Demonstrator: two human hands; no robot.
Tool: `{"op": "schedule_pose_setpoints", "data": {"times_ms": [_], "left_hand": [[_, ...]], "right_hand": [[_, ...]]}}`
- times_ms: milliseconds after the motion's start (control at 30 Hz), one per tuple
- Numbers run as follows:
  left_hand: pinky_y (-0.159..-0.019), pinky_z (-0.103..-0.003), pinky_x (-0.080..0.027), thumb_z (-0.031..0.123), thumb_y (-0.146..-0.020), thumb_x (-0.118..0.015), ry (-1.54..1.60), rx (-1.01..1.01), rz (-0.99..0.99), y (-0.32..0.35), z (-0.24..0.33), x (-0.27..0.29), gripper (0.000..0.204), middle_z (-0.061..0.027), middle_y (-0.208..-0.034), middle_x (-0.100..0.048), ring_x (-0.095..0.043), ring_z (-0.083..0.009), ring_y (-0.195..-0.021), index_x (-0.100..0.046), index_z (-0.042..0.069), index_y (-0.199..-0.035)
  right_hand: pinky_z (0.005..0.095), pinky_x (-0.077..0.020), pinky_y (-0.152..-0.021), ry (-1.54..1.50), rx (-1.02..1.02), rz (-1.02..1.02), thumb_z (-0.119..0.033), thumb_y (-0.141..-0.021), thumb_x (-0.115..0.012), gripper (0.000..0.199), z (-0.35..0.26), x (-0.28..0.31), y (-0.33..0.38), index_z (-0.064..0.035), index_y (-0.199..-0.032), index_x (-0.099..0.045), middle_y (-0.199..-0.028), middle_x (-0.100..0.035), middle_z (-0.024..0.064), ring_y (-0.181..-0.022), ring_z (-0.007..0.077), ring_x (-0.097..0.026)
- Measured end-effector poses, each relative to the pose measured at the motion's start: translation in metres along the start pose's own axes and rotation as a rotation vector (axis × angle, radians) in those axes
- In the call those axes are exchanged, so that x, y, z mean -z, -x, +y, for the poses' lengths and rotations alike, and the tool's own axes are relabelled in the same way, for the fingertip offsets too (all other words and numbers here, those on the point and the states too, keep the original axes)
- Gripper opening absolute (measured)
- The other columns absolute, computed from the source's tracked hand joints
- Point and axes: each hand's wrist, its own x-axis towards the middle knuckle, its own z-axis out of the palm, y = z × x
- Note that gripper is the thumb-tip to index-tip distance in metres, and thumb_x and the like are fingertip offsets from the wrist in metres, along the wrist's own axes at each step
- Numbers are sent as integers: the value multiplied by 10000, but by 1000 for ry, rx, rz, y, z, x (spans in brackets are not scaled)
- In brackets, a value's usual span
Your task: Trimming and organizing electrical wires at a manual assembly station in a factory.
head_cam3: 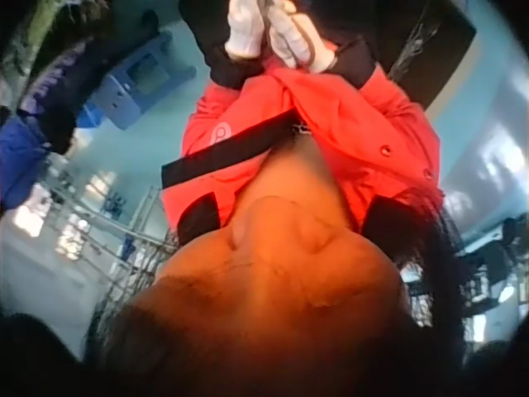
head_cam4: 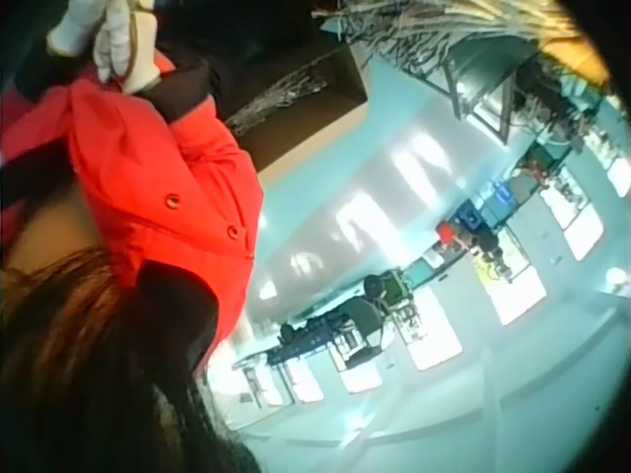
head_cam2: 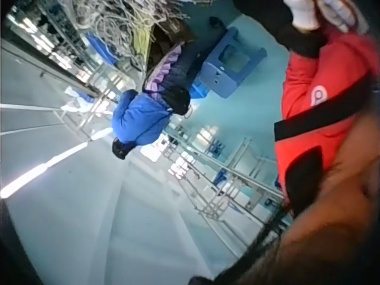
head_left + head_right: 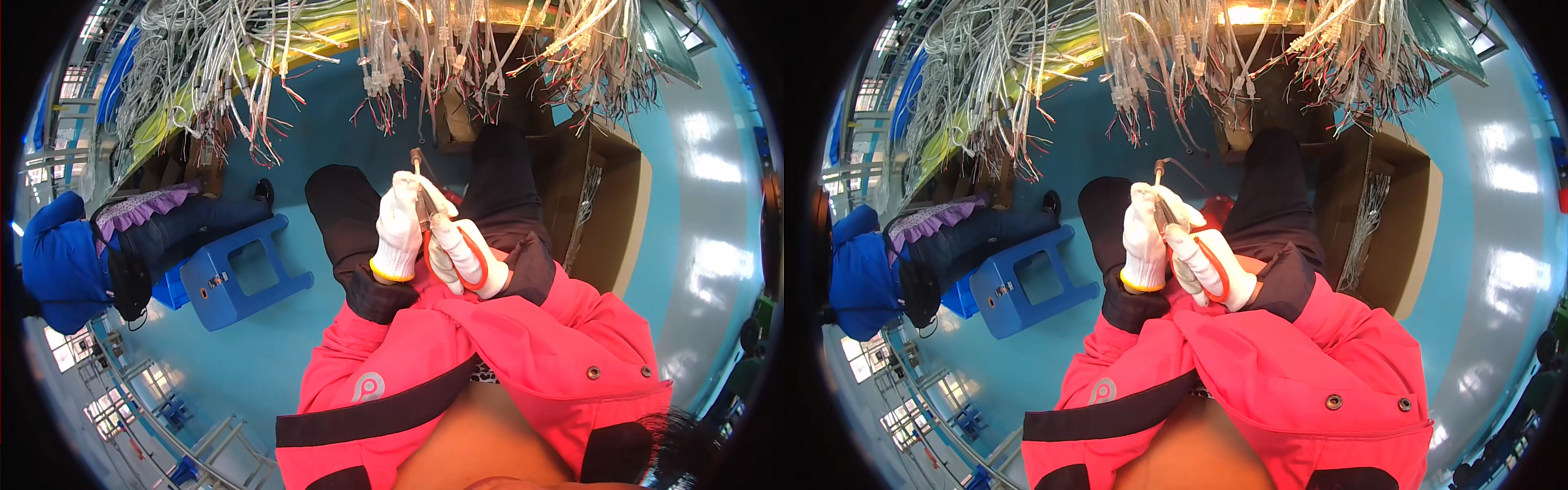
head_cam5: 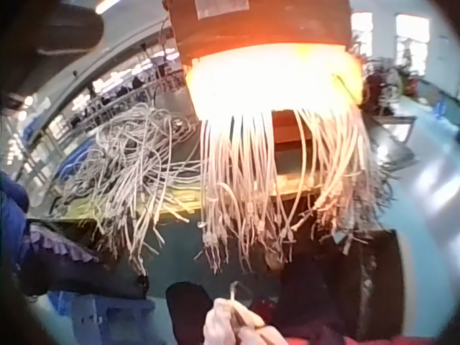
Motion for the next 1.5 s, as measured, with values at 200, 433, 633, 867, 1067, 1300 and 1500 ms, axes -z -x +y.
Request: {"op": "schedule_pose_setpoints", "data": {"times_ms": [200,433,633,867,1067,1300,1500], "left_hand": [[-777,-274,-456,154,-924,-479,-268,265,-100,3,33,-5,314,-93,-911,-579,-567,-152,-845,-463,-33,-1175],[-611,-224,-455,181,-896,-539,-146,242,7,5,51,7,519,-108,-805,-608,-574,-137,-647,-330,-43,-1316],[-904,-268,-398,-18,-856,-412,-350,161,-85,12,47,7,548,-171,-1205,-495,-498,-196,-1090,-258,-2,-1381],[-991,-270,-312,-57,-842,-386,-519,146,-160,15,52,1,575,-150,-1400,-322,-359,-197,-1259,-233,-2,-1394],[-680,-202,-436,50,-876,-477,69,360,-165,19,54,-1,560,-117,-984,-557,-568,-116,-767,-223,-32,-1367],[-357,-209,-338,107,-908,-511,993,505,-407,27,51,-14,429,-82,-574,-542,-460,-143,-374,-219,24,-1211],[-331,-230,-296,134,-927,-482,1291,564,-495,34,50,-18,420,-58,-550,-513,-428,-128,-372,-211,41,-1234]], "right_hand": [[226,-318,-335,-17,-22,62,-435,-952,-370,553,-9,2,-3,-43,-575,-470,-472,-443,39,-350,123,-425],[239,-391,-429,69,-29,53,-469,-921,-424,498,-18,13,-3,-18,-752,-554,-598,-523,67,-438,132,-492],[365,-458,-600,949,217,146,-450,-862,-514,434,-9,20,-15,-22,-798,-548,-675,-555,152,-661,322,-576],[381,-452,-590,1161,133,210,-514,-795,-585,491,-8,17,-12,-28,-749,-535,-665,-549,150,-648,335,-570],[249,-331,-440,371,-165,19,-347,-812,-626,368,-23,18,-11,-49,-625,-519,-543,-468,12,-455,129,-432],[216,-254,-422,147,109,-251,-127,-779,-641,259,4,42,-19,-51,-593,-478,-545,-427,-51,-474,28,-342],[293,-323,-419,741,463,-117,-196,-695,-737,309,3,44,-25,-26,-603,-496,-518,-453,31,-435,132,-390]]}}
